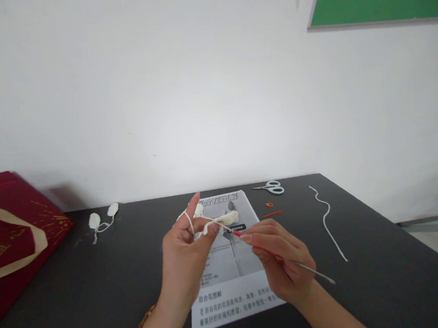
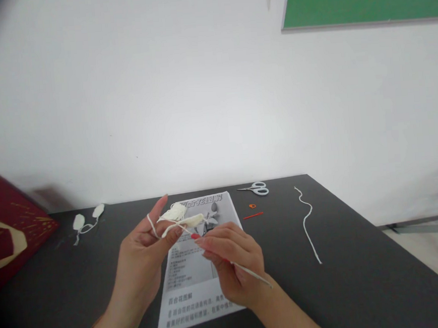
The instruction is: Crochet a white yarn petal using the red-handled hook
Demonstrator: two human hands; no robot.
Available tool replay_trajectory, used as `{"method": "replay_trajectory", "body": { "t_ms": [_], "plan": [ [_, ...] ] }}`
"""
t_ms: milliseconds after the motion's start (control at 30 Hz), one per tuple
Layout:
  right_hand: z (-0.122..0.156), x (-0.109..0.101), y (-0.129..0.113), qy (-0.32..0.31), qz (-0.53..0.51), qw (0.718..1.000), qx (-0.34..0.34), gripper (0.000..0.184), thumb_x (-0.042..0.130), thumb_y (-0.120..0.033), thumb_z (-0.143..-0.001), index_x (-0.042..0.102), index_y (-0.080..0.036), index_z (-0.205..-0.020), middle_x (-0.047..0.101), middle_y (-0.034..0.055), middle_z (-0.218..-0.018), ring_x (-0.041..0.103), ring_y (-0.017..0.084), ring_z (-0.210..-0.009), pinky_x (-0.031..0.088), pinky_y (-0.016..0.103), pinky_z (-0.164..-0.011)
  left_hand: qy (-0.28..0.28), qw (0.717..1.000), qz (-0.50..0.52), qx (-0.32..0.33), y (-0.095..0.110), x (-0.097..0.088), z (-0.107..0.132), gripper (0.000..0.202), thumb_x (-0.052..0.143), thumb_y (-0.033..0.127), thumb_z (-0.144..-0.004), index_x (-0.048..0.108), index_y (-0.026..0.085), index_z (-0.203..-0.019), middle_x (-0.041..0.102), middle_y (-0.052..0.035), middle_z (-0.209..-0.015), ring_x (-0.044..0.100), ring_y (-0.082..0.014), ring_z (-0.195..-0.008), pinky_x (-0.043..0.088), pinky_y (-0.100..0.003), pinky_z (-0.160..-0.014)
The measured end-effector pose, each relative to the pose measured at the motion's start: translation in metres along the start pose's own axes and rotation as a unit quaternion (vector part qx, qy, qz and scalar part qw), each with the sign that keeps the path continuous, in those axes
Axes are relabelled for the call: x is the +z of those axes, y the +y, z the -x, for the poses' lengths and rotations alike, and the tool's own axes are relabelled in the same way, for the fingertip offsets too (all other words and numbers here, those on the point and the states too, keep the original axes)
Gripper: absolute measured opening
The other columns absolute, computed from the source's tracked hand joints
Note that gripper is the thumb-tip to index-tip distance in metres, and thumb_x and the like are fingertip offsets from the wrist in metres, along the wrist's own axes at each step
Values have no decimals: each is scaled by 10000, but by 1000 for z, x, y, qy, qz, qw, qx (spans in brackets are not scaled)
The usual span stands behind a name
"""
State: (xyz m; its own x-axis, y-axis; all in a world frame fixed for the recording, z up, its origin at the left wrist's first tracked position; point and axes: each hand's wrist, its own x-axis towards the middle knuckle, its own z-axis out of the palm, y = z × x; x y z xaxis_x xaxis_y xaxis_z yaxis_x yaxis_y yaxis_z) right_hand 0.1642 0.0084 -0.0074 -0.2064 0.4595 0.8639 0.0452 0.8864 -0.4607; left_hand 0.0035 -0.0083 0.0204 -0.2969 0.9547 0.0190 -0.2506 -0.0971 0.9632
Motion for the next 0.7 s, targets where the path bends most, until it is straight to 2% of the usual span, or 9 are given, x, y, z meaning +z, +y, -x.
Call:
{"method": "replay_trajectory", "body": {
  "t_ms": [167, 267, 467, 700],
  "plan": [
    [3, 4, 1, 80, -80, 986, 125, 234, 518, -102, -849, 664, -221, -988, 686, 60, -817, 640, 189, -737, 511, 331, -638, -38, 999, 4, -8, 2, -1, 1, 744, 755, 246, -678, 439, 247, -1351, 571, 58, -664, 550, -102, -662, 450, -229, -664],
    [2, 6, -1, 114, -106, 974, 164, 205, 516, -116, -868, 674, -225, -941, 683, 37, -787, 644, 163, -696, 511, 298, -620, -57, 998, 14, -20, 2, -3, 2, 759, 749, 229, -686, 415, 254, -1367, 558, 58, -654, 557, -103, -662, 456, -237, -674],
    [0, 9, -3, 143, -128, 967, 168, 199, 537, -113, -863, 681, -233, -929, 693, 27, -772, 652, 159, -656, 532, 296, -597, -74, 996, 43, -37, 6, -2, 5, 750, 744, 202, -681, 429, 282, -1356, 573, 54, -675, 574, -107, -665, 467, -259, -708],
    [0, 4, -3, 101, -103, 980, 137, 210, 535, -110, -853, 671, -227, -962, 682, 38, -778, 629, 169, -691, 501, 314, -604, -60, 996, 50, -53, 13, 0, 5, 739, 754, 220, -659, 463, 241, -1338, 647, 28, -697, 580, -112, -622, 459, -260, -684]
  ]
}}
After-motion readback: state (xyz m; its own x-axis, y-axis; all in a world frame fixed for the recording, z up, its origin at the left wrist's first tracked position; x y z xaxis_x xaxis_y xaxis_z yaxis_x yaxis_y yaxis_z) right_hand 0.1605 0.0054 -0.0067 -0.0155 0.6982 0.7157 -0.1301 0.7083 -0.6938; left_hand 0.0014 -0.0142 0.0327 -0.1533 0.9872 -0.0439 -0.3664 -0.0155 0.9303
